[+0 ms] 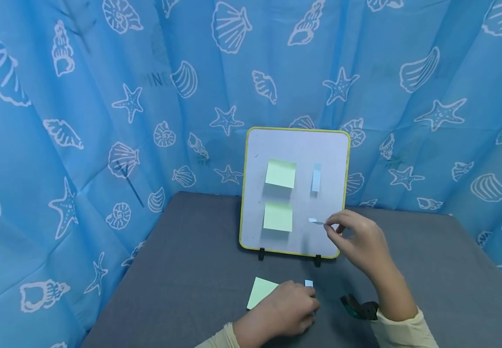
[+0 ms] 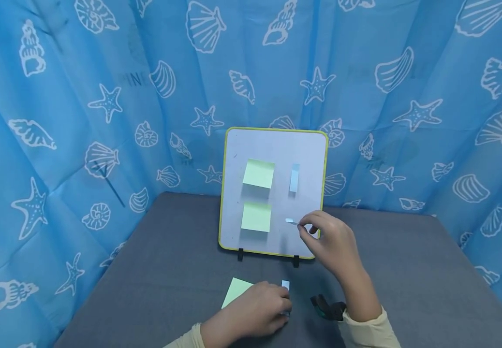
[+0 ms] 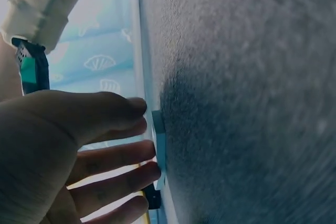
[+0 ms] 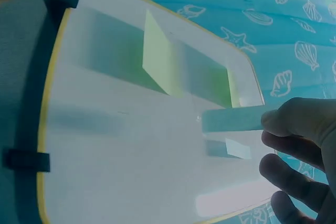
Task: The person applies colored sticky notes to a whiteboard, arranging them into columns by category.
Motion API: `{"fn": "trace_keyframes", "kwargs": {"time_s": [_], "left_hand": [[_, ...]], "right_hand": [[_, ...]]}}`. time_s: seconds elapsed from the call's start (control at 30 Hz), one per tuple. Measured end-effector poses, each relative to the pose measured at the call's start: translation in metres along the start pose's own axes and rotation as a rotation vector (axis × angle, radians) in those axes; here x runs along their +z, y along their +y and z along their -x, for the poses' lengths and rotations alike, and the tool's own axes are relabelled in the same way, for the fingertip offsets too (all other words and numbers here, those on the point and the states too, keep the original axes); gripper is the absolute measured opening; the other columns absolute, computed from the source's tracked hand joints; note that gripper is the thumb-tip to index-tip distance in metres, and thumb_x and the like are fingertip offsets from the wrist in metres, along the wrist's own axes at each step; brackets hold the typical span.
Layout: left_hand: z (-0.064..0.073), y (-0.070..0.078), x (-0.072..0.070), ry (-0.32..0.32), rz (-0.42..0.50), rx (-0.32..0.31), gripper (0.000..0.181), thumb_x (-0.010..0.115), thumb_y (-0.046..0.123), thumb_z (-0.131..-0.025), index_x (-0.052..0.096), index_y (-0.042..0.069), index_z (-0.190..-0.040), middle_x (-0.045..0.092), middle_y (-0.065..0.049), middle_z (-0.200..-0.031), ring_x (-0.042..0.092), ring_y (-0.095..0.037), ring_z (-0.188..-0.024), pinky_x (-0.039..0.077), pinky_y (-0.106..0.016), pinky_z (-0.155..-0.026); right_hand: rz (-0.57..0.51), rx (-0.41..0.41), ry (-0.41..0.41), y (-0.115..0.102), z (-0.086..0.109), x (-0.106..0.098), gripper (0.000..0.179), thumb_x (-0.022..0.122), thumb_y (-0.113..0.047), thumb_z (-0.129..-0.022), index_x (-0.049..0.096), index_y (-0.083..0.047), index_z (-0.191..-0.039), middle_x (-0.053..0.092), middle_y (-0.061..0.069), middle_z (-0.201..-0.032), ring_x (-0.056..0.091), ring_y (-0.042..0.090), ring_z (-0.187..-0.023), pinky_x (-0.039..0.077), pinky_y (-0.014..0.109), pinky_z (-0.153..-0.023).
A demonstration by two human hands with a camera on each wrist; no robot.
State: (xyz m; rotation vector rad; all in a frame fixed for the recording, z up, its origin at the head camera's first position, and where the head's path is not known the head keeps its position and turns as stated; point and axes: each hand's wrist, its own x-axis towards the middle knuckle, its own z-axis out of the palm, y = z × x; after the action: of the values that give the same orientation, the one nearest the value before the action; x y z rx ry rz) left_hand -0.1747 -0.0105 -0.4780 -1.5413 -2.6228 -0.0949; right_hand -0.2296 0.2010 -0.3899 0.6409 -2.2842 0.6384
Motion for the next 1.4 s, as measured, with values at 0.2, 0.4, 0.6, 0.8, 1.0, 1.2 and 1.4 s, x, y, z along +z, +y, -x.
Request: {"fn": "trace_keyframes", "kwargs": {"time_s": [0.2,0.4,0.6,0.8,1.0,1.2,1.4], "left_hand": [[0.000,-0.004,-0.001,0.001,0.049,0.007,0.011,0.071,0.031,-0.103,0.080,0.028,-0.106,0.066,0.014,-0.093,0.051,0.005,-0.068,0.033,-0.011,-0.056],[-0.003,-0.009,-0.005,-0.021,0.151,-0.015,0.015,0.067,0.030,-0.106,0.080,0.026,-0.111,0.068,0.012,-0.099,0.054,0.007,-0.073,0.040,-0.009,-0.062],[-0.006,-0.020,-0.021,0.078,0.251,-0.067,0.019,0.067,0.028,-0.106,0.078,0.017,-0.118,0.072,0.006,-0.105,0.058,0.006,-0.076,0.045,-0.007,-0.068],[-0.006,-0.037,-0.042,0.279,0.274,-0.176,0.022,0.069,0.027,-0.105,0.076,0.016,-0.123,0.074,0.004,-0.112,0.069,-0.003,-0.088,0.051,-0.009,-0.075],[-0.016,-0.051,-0.056,0.449,0.198,-0.235,0.019,0.069,0.017,-0.103,0.076,0.013,-0.120,0.075,0.001,-0.115,0.071,-0.009,-0.100,0.058,-0.019,-0.088],[-0.030,-0.063,-0.063,0.570,0.190,-0.289,0.023,0.064,0.004,-0.101,0.076,0.010,-0.119,0.074,-0.001,-0.117,0.069,-0.015,-0.102,0.060,-0.026,-0.090],[-0.042,-0.075,-0.066,0.597,0.224,-0.336,0.026,0.058,0.001,-0.103,0.075,0.005,-0.123,0.072,-0.006,-0.123,0.069,-0.019,-0.108,0.060,-0.028,-0.092]], "right_hand": [[0.008,-0.003,0.046,0.002,-0.012,0.008,0.013,0.084,-0.002,-0.084,0.081,-0.012,-0.091,0.079,0.002,-0.094,0.066,0.016,-0.072,0.050,0.032,-0.056],[0.026,-0.021,0.062,0.004,-0.020,0.015,0.006,0.082,-0.005,-0.087,0.081,-0.009,-0.092,0.079,0.005,-0.093,0.067,0.018,-0.071,0.049,0.033,-0.055],[0.056,-0.029,0.073,0.011,-0.022,0.019,0.010,0.084,-0.002,-0.084,0.081,-0.009,-0.090,0.080,0.006,-0.091,0.068,0.019,-0.068,0.052,0.037,-0.055],[0.062,-0.034,0.063,0.019,-0.023,0.022,0.011,0.084,-0.001,-0.083,0.081,-0.006,-0.092,0.080,0.008,-0.093,0.070,0.022,-0.069,0.056,0.042,-0.058],[0.069,-0.006,0.059,0.022,-0.022,0.024,0.010,0.085,-0.001,-0.083,0.081,-0.007,-0.091,0.080,0.009,-0.093,0.069,0.021,-0.068,0.057,0.041,-0.058],[0.088,0.000,0.044,0.024,-0.020,0.026,0.010,0.086,-0.003,-0.084,0.081,-0.007,-0.091,0.080,0.008,-0.093,0.069,0.021,-0.068,0.057,0.040,-0.058],[0.101,-0.006,0.042,0.027,-0.018,0.028,0.009,0.086,-0.004,-0.084,0.081,-0.007,-0.091,0.080,0.008,-0.093,0.070,0.021,-0.068,0.058,0.039,-0.059]]}}
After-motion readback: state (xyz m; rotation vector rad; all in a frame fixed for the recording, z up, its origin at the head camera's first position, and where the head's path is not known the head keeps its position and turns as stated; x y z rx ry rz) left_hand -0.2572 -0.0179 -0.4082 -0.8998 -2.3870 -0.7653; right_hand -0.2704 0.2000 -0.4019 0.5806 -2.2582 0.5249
